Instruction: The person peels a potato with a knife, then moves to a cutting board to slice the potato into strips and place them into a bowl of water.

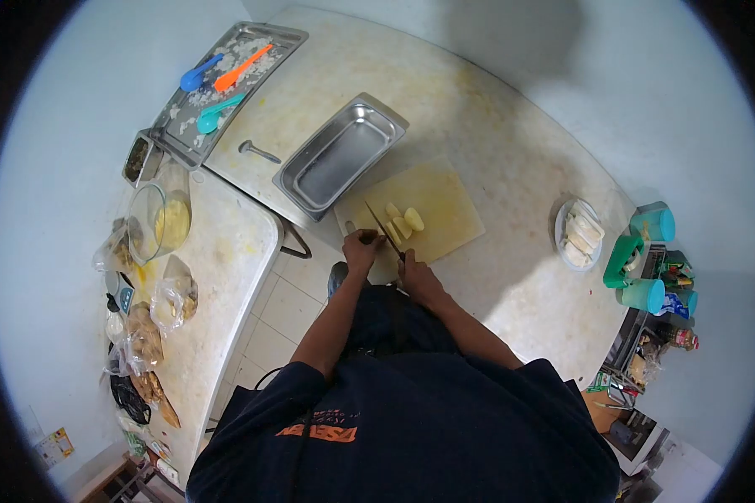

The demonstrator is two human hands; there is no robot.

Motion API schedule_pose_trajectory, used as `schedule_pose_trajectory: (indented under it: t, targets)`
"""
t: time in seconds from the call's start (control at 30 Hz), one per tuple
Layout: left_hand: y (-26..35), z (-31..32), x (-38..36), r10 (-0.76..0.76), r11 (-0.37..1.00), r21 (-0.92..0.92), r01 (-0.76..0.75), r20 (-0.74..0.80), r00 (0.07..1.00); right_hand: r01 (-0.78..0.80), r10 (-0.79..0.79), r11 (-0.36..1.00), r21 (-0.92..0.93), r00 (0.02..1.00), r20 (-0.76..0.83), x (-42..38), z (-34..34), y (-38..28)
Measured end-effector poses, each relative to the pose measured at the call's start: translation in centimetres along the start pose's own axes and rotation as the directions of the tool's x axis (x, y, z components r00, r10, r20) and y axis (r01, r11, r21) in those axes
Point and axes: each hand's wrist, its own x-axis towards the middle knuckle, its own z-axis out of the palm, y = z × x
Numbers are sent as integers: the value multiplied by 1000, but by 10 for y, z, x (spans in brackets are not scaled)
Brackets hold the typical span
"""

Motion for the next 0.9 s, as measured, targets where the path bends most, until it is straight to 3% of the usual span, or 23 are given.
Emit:
schedule_pose_trajectory:
  t: [0.1, 0.2, 0.3, 0.4, 0.5, 0.6, 0.7, 0.8, 0.9]
  targets:
    - [3, 4, -2, -30, 998, -51, 30, 11, 999, -76, 76, 997, 24, 997, 16, 1, -4, 1]
    - [-1, 6, 3, 45, 999, -24, -45, 8, 999, -79, 80, 996, 51, 997, -19, -1, -11, 0]
    - [9, 3, 3, 506, 837, 250, -487, -15, 862, -113, 114, 992, 59, 993, -29, 0, -13, 3]
    - [24, 1, -1, 330, 940, 48, -337, 123, 936, -103, 107, 993, 59, 993, -57, 0, -15, 6]
    - [22, -1, 4, 279, 942, 126, -310, 214, 936, -86, 92, 994, 72, 993, -74, 1, -12, 9]
    - [21, -6, 2, 310, 893, 286, -348, 172, 935, -100, 106, 992, 81, 992, -63, 1, -15, 7]
    - [24, -16, -3, 154, 919, 334, -211, 189, 970, -76, 83, 992, 99, 994, -66, 0, -16, 7]
    - [-4, -16, 2, -9, 957, 288, -21, 100, 995, -81, 85, 994, 80, 995, -52, 0, -20, 1]
    - [-3, -21, -2, -28, 948, 318, 9, 57, 998, -67, 71, 992, 105, 997, -34, -2, -24, -5]
